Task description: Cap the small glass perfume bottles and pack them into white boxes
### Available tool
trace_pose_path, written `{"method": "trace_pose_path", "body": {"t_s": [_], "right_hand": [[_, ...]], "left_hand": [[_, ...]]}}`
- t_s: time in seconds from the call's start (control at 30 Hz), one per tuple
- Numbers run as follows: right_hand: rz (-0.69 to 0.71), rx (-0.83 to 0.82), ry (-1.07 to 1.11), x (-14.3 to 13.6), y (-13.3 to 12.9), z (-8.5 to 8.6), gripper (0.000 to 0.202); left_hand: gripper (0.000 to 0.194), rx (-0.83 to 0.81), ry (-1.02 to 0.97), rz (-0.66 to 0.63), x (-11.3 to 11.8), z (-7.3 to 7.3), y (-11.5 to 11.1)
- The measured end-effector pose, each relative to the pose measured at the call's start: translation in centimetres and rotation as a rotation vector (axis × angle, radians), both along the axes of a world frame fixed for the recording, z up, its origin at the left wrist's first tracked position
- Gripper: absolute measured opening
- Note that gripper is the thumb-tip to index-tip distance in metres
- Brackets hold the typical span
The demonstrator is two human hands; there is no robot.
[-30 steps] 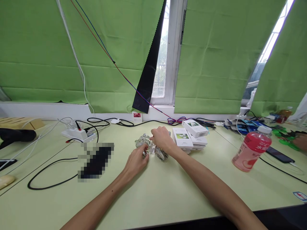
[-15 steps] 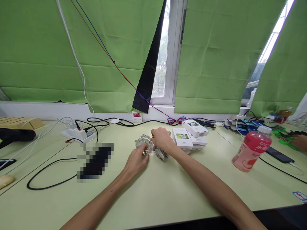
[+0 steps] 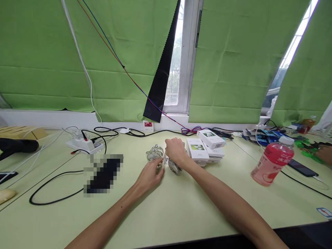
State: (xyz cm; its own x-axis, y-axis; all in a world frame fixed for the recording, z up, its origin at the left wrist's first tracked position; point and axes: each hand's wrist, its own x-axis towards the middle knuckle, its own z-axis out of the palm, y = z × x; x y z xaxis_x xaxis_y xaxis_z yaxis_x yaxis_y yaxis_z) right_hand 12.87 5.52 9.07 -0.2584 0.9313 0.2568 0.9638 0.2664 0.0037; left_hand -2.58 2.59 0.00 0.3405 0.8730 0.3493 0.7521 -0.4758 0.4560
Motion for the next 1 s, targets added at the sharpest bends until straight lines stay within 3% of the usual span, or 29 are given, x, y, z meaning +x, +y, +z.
{"method": "trace_pose_path", "body": {"t_s": [0.37,0.67,0.87,1.0], "right_hand": [[-0.069,0.027,0.020,-0.3,0.4,-0.8,0.020],[-0.040,0.045,0.039,-0.2,0.2,-0.7,0.017],[0.130,0.170,0.104,-0.5,-0.5,-0.1,0.022],[0.271,0.210,0.125,-0.8,-0.5,0.0,0.021]], "left_hand": [[0.063,-0.084,0.163,-0.055,-0.2,-0.2,0.0],[0.065,-0.052,0.253,-0.066,-0.4,-0.4,0.2],[0.047,-0.023,0.093,0.001,0.2,0.8,-0.2],[0.025,0.143,-0.062,0.147,-0.2,1.3,0.1]]}}
